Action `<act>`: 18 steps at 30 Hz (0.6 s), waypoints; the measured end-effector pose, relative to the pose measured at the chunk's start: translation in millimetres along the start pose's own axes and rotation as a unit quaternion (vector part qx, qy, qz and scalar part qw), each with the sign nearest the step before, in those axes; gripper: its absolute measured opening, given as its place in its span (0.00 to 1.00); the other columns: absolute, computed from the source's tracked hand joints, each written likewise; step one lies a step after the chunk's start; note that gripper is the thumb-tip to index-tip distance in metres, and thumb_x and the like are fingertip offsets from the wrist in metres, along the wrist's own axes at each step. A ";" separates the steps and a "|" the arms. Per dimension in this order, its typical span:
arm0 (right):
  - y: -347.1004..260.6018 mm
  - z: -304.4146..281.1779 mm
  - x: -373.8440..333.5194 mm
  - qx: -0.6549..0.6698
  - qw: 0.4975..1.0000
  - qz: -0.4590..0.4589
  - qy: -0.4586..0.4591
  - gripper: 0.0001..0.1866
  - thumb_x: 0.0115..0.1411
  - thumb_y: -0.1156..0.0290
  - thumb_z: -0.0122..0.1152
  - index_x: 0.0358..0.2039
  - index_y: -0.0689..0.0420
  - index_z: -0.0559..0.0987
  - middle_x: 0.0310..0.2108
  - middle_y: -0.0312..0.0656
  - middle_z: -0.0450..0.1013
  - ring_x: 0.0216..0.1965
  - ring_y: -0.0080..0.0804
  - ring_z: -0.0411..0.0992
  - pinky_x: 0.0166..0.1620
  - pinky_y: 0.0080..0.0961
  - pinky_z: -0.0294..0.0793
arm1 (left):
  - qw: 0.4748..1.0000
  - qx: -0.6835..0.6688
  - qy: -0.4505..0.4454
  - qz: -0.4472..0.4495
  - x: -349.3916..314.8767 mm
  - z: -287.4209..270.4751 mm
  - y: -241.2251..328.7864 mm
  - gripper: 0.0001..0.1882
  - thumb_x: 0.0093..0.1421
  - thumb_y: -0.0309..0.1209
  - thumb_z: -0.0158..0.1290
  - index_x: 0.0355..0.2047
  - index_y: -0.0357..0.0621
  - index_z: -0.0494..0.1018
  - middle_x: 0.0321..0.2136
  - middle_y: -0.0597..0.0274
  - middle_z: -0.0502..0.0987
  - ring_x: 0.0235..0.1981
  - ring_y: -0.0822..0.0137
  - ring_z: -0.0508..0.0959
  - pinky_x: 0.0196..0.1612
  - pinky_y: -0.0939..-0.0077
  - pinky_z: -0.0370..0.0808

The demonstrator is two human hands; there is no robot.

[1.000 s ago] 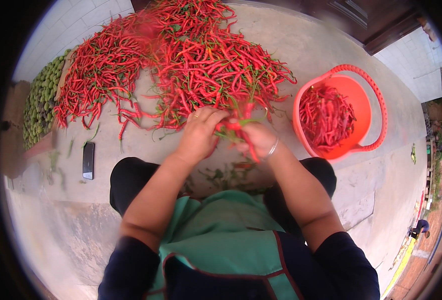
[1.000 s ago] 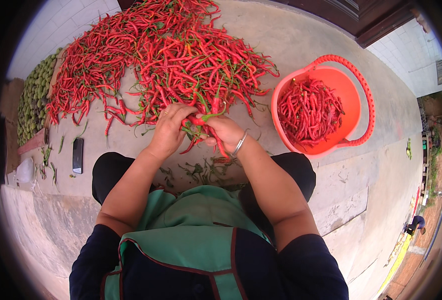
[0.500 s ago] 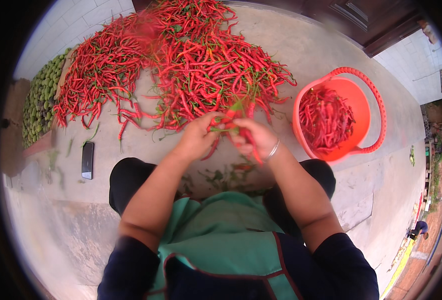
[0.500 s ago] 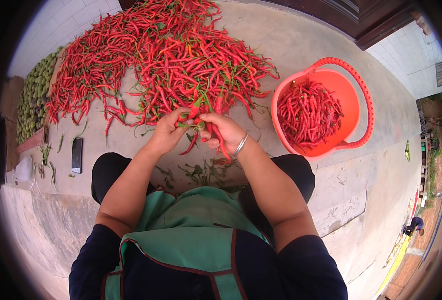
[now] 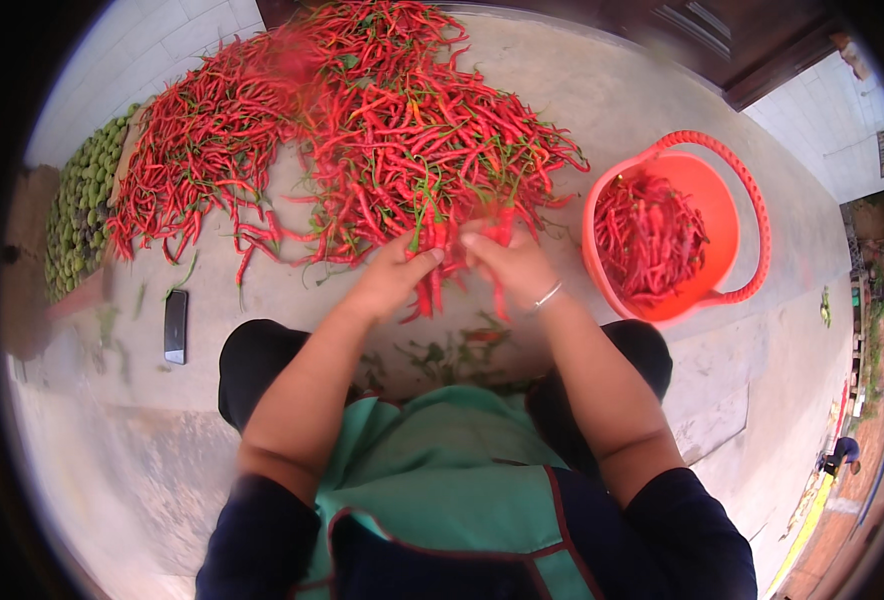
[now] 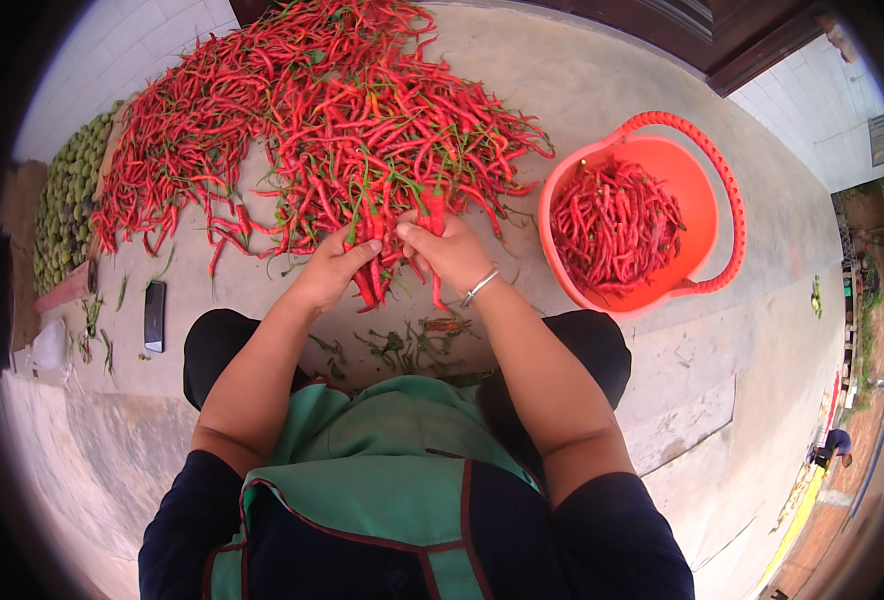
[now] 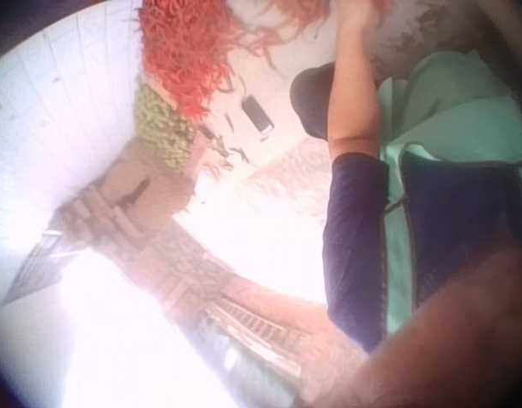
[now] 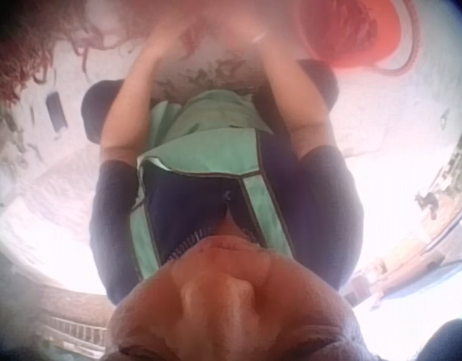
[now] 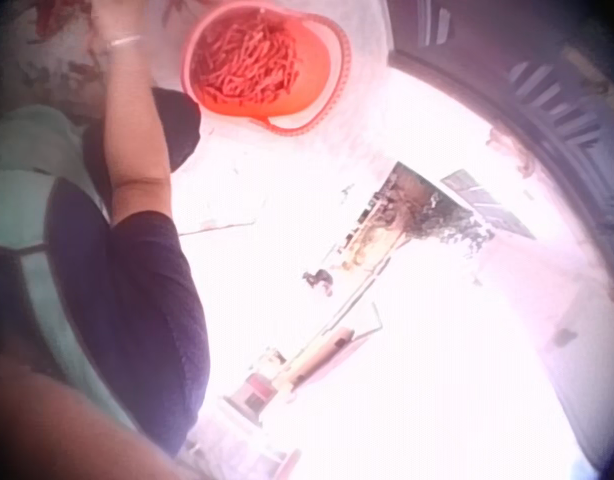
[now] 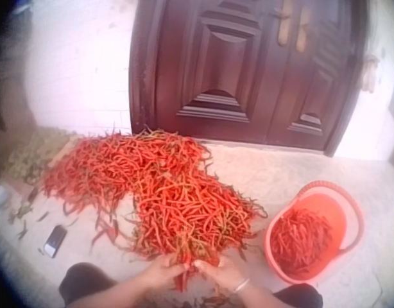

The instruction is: The person sorts red chili peppers by hand from a large pile on the concrete floor into a red bucket, picking them up one or a few at a time.

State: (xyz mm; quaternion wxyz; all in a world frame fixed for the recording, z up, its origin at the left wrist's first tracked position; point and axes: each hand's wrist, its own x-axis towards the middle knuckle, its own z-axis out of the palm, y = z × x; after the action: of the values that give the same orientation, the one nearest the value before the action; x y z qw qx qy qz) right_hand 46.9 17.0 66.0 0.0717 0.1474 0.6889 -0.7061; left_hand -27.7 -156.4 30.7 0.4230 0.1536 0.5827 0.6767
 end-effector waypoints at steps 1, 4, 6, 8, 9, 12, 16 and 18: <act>2.3 2.6 -0.6 -0.057 0.998 -0.025 0.022 0.10 0.56 0.66 0.55 0.34 0.59 0.74 0.23 0.35 0.70 0.23 0.19 0.67 0.24 0.16 0.66 | 1.000 -0.002 -0.004 -0.008 -0.3 1.0 0.6 0.15 0.60 0.28 0.47 0.48 0.40 0.66 0.39 0.63 0.73 0.41 0.76 0.71 0.43 0.78 0.70; 5.2 3.1 -1.9 -0.092 0.991 -0.092 0.036 0.11 0.55 0.66 0.58 0.35 0.58 0.75 0.26 0.34 0.73 0.26 0.18 0.69 0.29 0.15 0.68 | 0.998 0.060 0.001 0.023 -1.8 9.7 2.7 0.14 0.59 0.28 0.47 0.45 0.39 0.67 0.38 0.61 0.74 0.38 0.73 0.73 0.42 0.77 0.71; 18.2 -10.4 10.2 -0.098 0.980 -0.131 0.116 0.10 0.54 0.67 0.58 0.35 0.58 0.75 0.27 0.34 0.73 0.26 0.18 0.69 0.30 0.15 0.68 | 0.995 0.009 0.076 0.067 4.6 4.8 -0.7 0.12 0.59 0.27 0.47 0.43 0.39 0.67 0.36 0.60 0.74 0.37 0.70 0.74 0.41 0.75 0.72; 15.1 -6.9 13.3 -0.068 0.973 -0.155 0.159 0.09 0.54 0.69 0.58 0.35 0.58 0.76 0.27 0.34 0.74 0.27 0.17 0.69 0.31 0.15 0.68 | 0.991 -0.066 0.101 0.057 5.2 -5.5 -3.2 0.10 0.59 0.27 0.47 0.41 0.39 0.68 0.34 0.60 0.74 0.35 0.68 0.75 0.41 0.73 0.73; 15.3 -2.9 11.9 -0.036 0.972 -0.160 0.165 0.09 0.54 0.70 0.58 0.35 0.58 0.76 0.27 0.35 0.74 0.27 0.18 0.70 0.31 0.15 0.69 | 0.989 -0.116 0.085 0.027 3.9 -11.5 -4.1 0.09 0.59 0.27 0.47 0.40 0.39 0.68 0.33 0.60 0.74 0.35 0.67 0.75 0.41 0.72 0.73; 14.3 7.9 4.5 -0.017 0.985 -0.127 0.117 0.11 0.53 0.75 0.57 0.38 0.58 0.76 0.27 0.37 0.74 0.28 0.18 0.71 0.34 0.17 0.70 | 0.966 -0.252 0.045 -0.028 0.3 3.9 1.7 0.10 0.58 0.31 0.50 0.38 0.41 0.69 0.31 0.61 0.74 0.34 0.66 0.75 0.42 0.68 0.74; 26.6 18.8 0.2 -0.138 0.974 -0.168 0.058 0.14 0.53 0.73 0.56 0.42 0.56 0.74 0.29 0.39 0.74 0.30 0.24 0.72 0.36 0.22 0.71 | 0.945 -0.315 0.045 -0.079 -1.3 15.2 3.6 0.17 0.56 0.41 0.53 0.38 0.41 0.69 0.33 0.60 0.75 0.34 0.64 0.75 0.41 0.66 0.74; 28.9 20.1 -0.1 -0.213 0.960 -0.175 0.046 0.15 0.54 0.71 0.55 0.43 0.55 0.74 0.30 0.39 0.74 0.30 0.26 0.72 0.37 0.23 0.71 | 0.940 -0.323 0.048 -0.098 2.2 9.0 -4.7 0.17 0.56 0.42 0.52 0.38 0.41 0.70 0.33 0.60 0.75 0.34 0.64 0.75 0.41 0.64 0.74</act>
State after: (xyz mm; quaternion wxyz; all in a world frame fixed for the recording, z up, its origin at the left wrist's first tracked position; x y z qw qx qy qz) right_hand 53.6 -4.2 38.8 -0.0551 0.0381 0.8407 -0.5374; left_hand -20.8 -149.1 28.2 0.4856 -0.0819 0.3642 0.7905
